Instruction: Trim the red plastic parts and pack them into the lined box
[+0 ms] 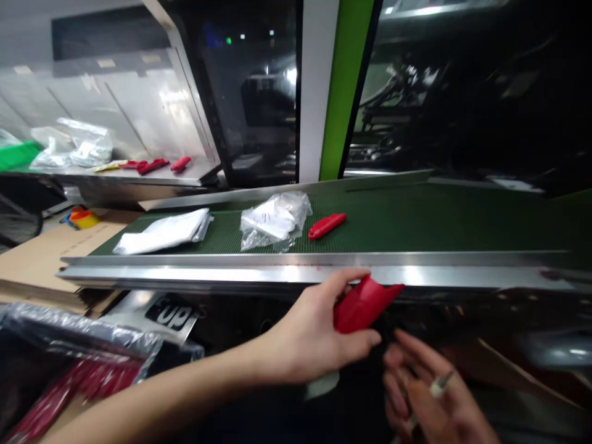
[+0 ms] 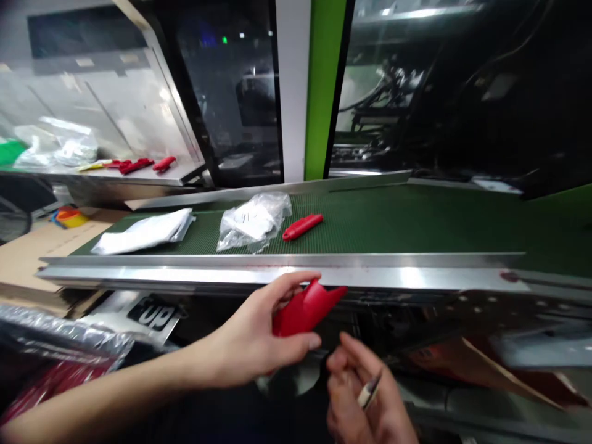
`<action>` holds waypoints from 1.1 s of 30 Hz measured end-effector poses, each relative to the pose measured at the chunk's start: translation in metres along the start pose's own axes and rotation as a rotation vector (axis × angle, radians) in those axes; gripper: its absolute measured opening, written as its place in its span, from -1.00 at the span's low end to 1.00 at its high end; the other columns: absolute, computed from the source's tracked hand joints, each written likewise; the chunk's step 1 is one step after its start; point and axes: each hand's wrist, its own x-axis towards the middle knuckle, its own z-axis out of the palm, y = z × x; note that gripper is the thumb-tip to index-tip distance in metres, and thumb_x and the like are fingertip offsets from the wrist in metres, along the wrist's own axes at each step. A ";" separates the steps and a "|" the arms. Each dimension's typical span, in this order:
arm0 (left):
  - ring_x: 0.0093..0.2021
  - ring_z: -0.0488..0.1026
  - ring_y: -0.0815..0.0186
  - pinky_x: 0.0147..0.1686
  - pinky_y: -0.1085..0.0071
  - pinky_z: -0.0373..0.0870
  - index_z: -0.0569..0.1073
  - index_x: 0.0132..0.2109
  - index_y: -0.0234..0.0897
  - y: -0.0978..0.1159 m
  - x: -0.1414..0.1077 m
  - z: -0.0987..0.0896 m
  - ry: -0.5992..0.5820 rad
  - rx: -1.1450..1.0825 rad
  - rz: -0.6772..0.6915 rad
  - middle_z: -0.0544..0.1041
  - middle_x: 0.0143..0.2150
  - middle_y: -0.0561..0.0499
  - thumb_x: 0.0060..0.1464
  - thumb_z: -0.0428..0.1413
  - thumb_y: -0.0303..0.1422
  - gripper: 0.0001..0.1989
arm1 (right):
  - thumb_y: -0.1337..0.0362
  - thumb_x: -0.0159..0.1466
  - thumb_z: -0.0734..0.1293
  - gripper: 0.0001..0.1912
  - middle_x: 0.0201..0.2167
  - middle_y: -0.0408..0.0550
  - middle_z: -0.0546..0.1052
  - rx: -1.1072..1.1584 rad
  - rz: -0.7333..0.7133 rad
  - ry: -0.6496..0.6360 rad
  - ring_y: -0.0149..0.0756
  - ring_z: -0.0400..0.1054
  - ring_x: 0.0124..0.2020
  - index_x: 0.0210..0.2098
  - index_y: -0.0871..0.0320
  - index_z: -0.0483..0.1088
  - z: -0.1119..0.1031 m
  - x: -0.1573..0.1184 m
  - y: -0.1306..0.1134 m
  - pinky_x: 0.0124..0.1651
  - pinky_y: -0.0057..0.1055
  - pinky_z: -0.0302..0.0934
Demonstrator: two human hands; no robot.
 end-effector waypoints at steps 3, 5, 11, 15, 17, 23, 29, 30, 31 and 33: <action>-0.04 0.46 0.21 -0.06 0.33 0.41 0.19 0.27 -0.10 -0.013 -0.053 0.011 -0.031 -0.245 -0.190 0.46 0.06 -0.04 0.03 0.25 -0.34 -0.31 | 0.11 0.22 0.43 -0.56 -0.16 -0.10 0.50 0.150 0.334 0.079 -0.49 0.32 -0.54 0.08 -0.12 0.35 0.023 0.007 -0.017 -0.61 -0.60 0.23; -0.04 0.45 0.22 -0.07 0.33 0.41 0.16 0.29 -0.10 -0.020 -0.077 0.014 -0.039 -0.373 -0.266 0.44 0.07 -0.06 0.03 0.26 -0.34 -0.28 | 0.09 0.13 0.49 -0.64 -0.26 -0.11 0.48 0.237 0.422 0.037 -0.51 0.29 -0.54 -0.09 -0.01 0.47 0.039 0.010 -0.018 -0.60 -0.64 0.20; -0.14 0.43 0.36 -0.12 0.41 0.35 0.25 0.24 -0.21 -0.035 -0.124 0.008 0.137 -0.959 -0.334 0.49 -0.07 -0.05 0.15 0.08 -0.46 -0.50 | 0.06 0.11 0.50 -0.76 -0.34 -0.12 0.47 0.344 0.511 -0.126 -0.59 0.14 -0.61 -0.36 0.06 0.49 0.065 0.012 0.006 -0.65 -0.68 0.09; -0.15 0.46 0.32 -0.16 0.41 0.33 0.34 0.16 -0.29 -0.047 -0.141 0.006 0.256 -1.112 -0.354 0.55 -0.12 -0.08 0.11 0.09 -0.49 -0.55 | 0.04 0.11 0.48 -0.73 -0.35 -0.13 0.47 0.340 0.570 -0.227 -0.64 0.05 -0.68 -0.36 0.07 0.46 0.082 0.013 0.014 -0.67 -0.66 0.04; -0.17 0.47 0.29 -0.18 0.39 0.33 0.34 0.15 -0.32 -0.054 -0.145 0.006 0.304 -1.131 -0.361 0.55 -0.13 -0.11 0.13 0.11 -0.40 -0.58 | 0.03 0.12 0.47 -0.73 -0.34 -0.13 0.48 0.309 0.585 -0.268 -0.66 0.04 -0.69 -0.34 0.07 0.45 0.091 0.014 0.016 -0.66 -0.65 0.03; -0.25 0.41 0.33 -0.29 0.42 0.33 0.34 0.16 -0.26 -0.073 -0.154 -0.003 0.386 -1.026 -0.539 0.47 -0.21 -0.03 0.16 0.14 -0.22 -0.54 | 0.04 0.17 0.46 -0.71 -0.52 -0.18 0.38 0.022 0.549 -0.391 -0.56 0.16 -0.58 -0.30 0.13 0.48 0.115 0.015 0.020 -0.61 -0.68 0.06; -0.33 0.34 0.44 -0.36 0.53 0.26 0.25 0.26 -0.16 -0.083 -0.158 -0.005 0.380 -0.994 -0.508 0.38 -0.30 0.07 0.12 0.23 -0.29 -0.41 | 0.09 0.22 0.45 -0.80 -0.36 -0.19 0.52 -0.336 0.317 -0.463 -0.51 0.35 -0.38 -0.22 0.02 0.51 0.137 0.013 0.019 -0.34 -0.68 0.24; -0.36 0.32 0.46 -0.37 0.54 0.24 0.25 0.26 -0.16 -0.084 -0.159 -0.004 0.413 -0.975 -0.502 0.38 -0.29 0.07 0.10 0.24 -0.30 -0.39 | 0.09 0.24 0.43 -0.80 -0.35 -0.21 0.52 -0.412 0.256 -0.489 -0.52 0.36 -0.38 -0.17 -0.02 0.50 0.139 0.014 0.017 -0.34 -0.70 0.24; -0.37 0.32 0.48 -0.38 0.55 0.24 0.26 0.25 -0.16 -0.086 -0.159 -0.004 0.440 -0.963 -0.494 0.40 -0.27 0.06 0.08 0.26 -0.31 -0.39 | 0.07 0.26 0.40 -0.77 -0.32 -0.23 0.52 -0.473 0.202 -0.510 -0.52 0.37 -0.37 -0.12 -0.05 0.47 0.140 0.015 0.016 -0.33 -0.70 0.25; -0.39 0.35 0.47 -0.40 0.54 0.28 0.32 0.20 -0.16 -0.087 -0.161 -0.005 0.449 -0.989 -0.471 0.43 -0.22 0.03 0.06 0.26 -0.31 -0.44 | 0.00 0.26 0.38 -0.66 -0.22 -0.24 0.53 -0.527 0.129 -0.521 -0.47 0.43 -0.26 -0.01 -0.10 0.39 0.138 0.019 0.012 -0.28 -0.66 0.31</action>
